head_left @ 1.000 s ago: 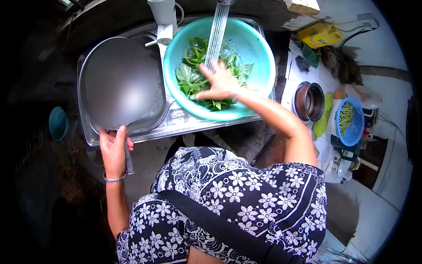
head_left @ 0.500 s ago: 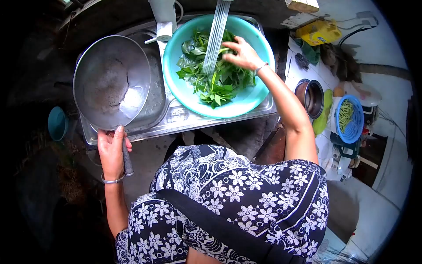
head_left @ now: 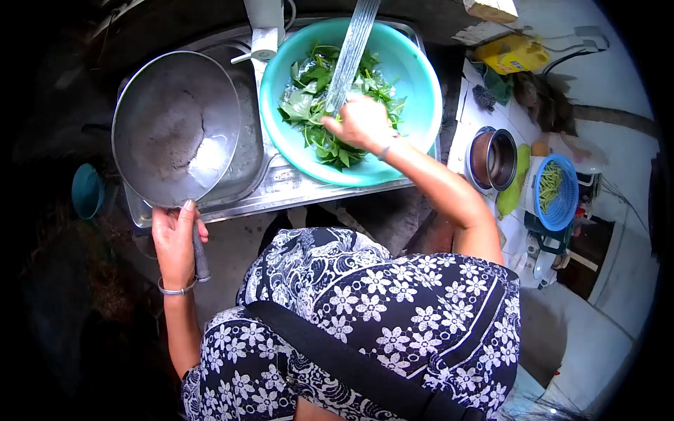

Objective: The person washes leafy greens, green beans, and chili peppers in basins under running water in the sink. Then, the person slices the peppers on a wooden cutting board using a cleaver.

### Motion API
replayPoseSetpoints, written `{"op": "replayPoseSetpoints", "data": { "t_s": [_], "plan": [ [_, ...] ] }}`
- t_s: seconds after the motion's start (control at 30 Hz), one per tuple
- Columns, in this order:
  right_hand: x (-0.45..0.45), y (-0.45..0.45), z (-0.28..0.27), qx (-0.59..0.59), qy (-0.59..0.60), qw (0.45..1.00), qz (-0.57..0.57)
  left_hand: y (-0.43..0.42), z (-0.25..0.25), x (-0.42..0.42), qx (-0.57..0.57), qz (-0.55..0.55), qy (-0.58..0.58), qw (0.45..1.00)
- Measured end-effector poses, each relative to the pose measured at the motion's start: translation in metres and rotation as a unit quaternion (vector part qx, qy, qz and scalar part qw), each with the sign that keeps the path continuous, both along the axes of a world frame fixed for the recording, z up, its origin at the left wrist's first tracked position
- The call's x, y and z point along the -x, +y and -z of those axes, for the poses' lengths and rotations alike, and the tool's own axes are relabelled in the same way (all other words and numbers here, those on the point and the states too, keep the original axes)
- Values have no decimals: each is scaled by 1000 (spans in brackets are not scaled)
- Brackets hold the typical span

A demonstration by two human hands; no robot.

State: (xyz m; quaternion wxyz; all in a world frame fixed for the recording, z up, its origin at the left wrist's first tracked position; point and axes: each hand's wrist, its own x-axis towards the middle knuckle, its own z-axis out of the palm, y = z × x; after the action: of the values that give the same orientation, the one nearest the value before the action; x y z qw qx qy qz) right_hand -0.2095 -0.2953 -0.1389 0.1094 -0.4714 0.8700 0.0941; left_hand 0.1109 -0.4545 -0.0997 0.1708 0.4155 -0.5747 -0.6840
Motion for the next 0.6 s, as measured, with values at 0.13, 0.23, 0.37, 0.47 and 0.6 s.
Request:
{"op": "replayPoseSetpoints", "data": {
  "t_s": [0.13,0.23,0.37,0.47,0.6],
  "plan": [
    [3,21,40,-72,-67,992,82,-2,-4,2,-13,-3,6,1000],
    [8,35,11,-28,-127,986,108,-3,-1,0,-7,-1,9,1000],
    [14,41,-34,77,-198,971,109,-2,-4,2,-14,-4,11,1000],
    [23,25,-35,135,-147,976,87,-5,-2,-1,-28,-3,14,1000],
    [73,9,8,168,36,984,53,-5,-7,-1,-30,7,11,999]
  ]
}}
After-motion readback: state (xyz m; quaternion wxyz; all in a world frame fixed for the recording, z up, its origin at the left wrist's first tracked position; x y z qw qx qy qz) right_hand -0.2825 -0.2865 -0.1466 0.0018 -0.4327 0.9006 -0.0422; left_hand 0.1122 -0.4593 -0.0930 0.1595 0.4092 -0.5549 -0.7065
